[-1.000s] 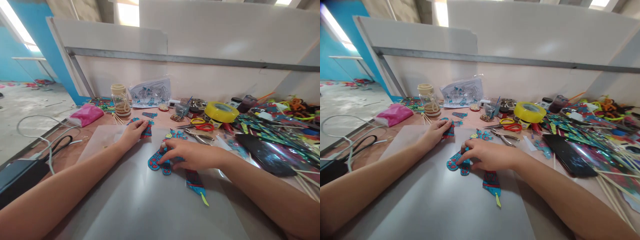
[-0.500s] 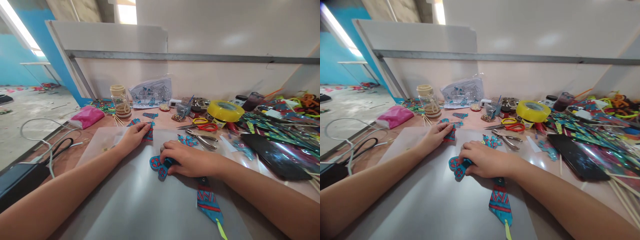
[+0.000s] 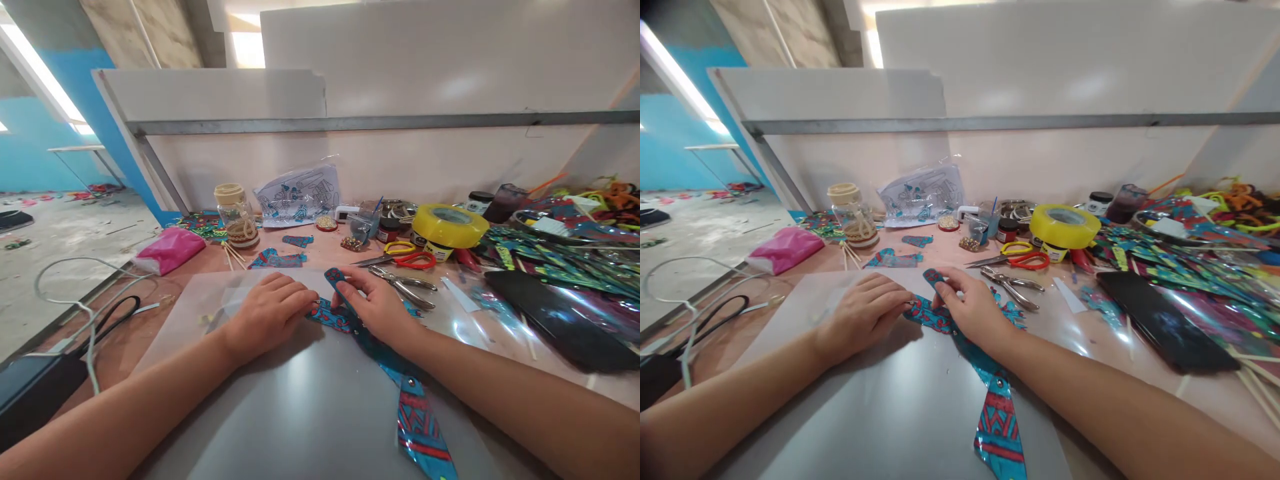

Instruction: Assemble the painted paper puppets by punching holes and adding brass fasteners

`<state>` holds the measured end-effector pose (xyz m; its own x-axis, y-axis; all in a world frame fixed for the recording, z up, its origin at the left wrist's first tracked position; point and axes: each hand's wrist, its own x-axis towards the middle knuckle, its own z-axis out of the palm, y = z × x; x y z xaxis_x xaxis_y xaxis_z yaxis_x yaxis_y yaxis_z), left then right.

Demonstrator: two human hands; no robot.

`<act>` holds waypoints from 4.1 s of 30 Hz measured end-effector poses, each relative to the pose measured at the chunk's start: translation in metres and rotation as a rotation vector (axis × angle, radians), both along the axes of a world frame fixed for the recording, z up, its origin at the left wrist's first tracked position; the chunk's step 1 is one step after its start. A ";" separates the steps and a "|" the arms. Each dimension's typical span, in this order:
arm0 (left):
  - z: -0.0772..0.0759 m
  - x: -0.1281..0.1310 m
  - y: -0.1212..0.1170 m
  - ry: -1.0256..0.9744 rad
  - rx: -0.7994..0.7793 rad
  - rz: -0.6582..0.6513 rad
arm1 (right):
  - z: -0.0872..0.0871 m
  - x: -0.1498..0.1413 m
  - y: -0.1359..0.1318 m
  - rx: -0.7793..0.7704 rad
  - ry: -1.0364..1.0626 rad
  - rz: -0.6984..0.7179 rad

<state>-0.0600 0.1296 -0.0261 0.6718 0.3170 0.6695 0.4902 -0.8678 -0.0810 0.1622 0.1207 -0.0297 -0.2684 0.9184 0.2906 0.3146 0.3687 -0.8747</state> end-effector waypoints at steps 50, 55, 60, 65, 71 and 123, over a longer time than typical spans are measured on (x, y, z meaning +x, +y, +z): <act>-0.001 0.006 -0.003 -0.138 0.112 -0.003 | -0.002 -0.003 -0.011 0.419 -0.287 0.001; -0.001 0.004 -0.003 -0.123 0.110 -0.022 | -0.004 -0.002 -0.011 0.483 -0.297 0.029; -0.001 0.005 -0.003 -0.147 0.102 -0.048 | -0.004 -0.002 -0.011 0.509 -0.292 0.044; 0.000 0.009 -0.002 -0.233 0.064 -0.041 | -0.003 -0.003 -0.011 0.525 -0.264 0.031; 0.001 0.010 -0.002 -0.271 0.028 0.002 | -0.002 -0.002 -0.011 0.562 -0.241 0.053; 0.004 0.011 -0.005 -0.257 0.112 0.015 | 0.000 -0.001 -0.013 0.530 -0.290 0.052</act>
